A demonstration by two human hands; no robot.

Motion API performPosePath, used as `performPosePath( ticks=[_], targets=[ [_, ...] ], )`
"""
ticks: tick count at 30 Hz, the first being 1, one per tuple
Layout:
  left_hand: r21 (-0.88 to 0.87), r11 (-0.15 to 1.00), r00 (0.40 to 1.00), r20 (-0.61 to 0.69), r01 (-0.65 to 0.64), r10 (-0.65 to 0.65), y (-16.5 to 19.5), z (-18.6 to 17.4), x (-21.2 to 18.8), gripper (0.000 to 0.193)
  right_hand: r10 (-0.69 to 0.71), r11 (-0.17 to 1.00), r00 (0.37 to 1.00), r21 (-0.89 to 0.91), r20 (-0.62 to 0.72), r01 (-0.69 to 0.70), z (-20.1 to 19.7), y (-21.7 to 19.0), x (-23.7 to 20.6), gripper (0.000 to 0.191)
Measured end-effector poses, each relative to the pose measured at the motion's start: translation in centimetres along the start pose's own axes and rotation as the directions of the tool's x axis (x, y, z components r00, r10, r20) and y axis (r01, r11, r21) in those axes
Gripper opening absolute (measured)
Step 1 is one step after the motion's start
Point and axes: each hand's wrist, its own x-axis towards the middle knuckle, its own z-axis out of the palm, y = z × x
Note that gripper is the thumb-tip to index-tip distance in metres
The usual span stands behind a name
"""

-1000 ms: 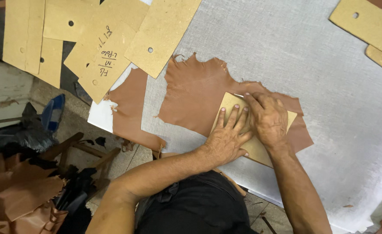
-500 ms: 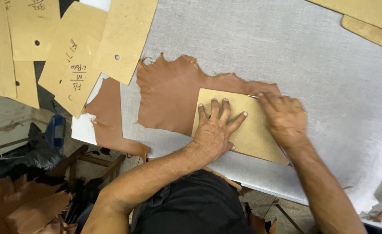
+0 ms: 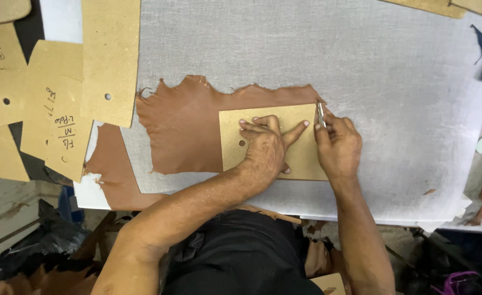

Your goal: The person lays a large piece of brown leather on a work table, places cardboard templates on it, and uses a utility knife to cut the leather along the template edges. The person removes the templates and sets aside the cut leather pieces, then repeats the process with additional templates and leather sections.

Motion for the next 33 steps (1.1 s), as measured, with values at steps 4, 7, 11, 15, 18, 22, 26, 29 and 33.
performPosePath(
  ticks=[4, 7, 11, 15, 18, 22, 26, 29, 33],
  targets=[
    [-0.027, 1.0, 0.999, 0.051, -0.017, 0.018, 0.0, -0.2, 0.3, 0.121, -0.058, 0.988, 0.998, -0.146, -0.037, 0.052, -0.1, -1.8, -1.2, 0.019],
    [-0.028, 1.0, 0.999, 0.036, 0.005, -0.004, 0.1, -0.1, 0.4, 0.121, 0.004, 0.983, 0.995, -0.181, 0.097, 0.013, -2.0, -1.9, -3.5, 0.02],
    [-0.079, 0.996, 0.999, 0.005, 0.042, -0.042, 0.4, 0.0, 0.3, 0.118, -0.026, 0.953, 0.943, -0.276, 0.332, 0.124, -7.0, 0.5, -5.0, 0.022],
    [-0.09, 0.996, 0.999, 0.031, 0.027, -0.024, 0.6, -0.1, 0.1, 0.117, 0.002, 0.924, 0.913, -0.35, 0.407, 0.154, -9.9, 3.0, -5.7, 0.023],
    [-0.072, 0.997, 0.999, 0.024, 0.034, -0.032, 0.5, -0.3, 0.0, 0.115, 0.084, 0.886, 0.886, -0.44, 0.456, 0.143, -11.8, 4.0, -6.2, 0.022],
    [-0.101, 0.993, 0.997, 0.056, 0.054, -0.048, 0.5, -0.7, -0.1, 0.115, 0.137, 0.642, 0.786, -0.658, 0.603, 0.393, -14.9, 3.4, -5.5, 0.02],
    [-0.128, 0.991, 0.994, 0.107, 0.03, -0.016, 0.7, -0.9, 0.1, 0.113, -0.046, 0.382, 0.837, -0.764, 0.545, 0.519, -13.8, 0.4, -2.2, 0.023],
    [-0.114, 0.992, 0.997, 0.064, 0.058, -0.05, 0.8, -0.4, 0.2, 0.114, -0.27, 0.336, 0.804, -0.73, 0.53, 0.595, -12.5, -1.6, 0.3, 0.023],
    [-0.119, 0.988, 0.995, 0.035, 0.096, -0.092, 1.9, 0.9, -0.4, 0.11, 0.503, 0.113, 0.661, -0.8, 0.557, 0.589, -15.8, -1.4, -3.6, 0.014]
  ],
)
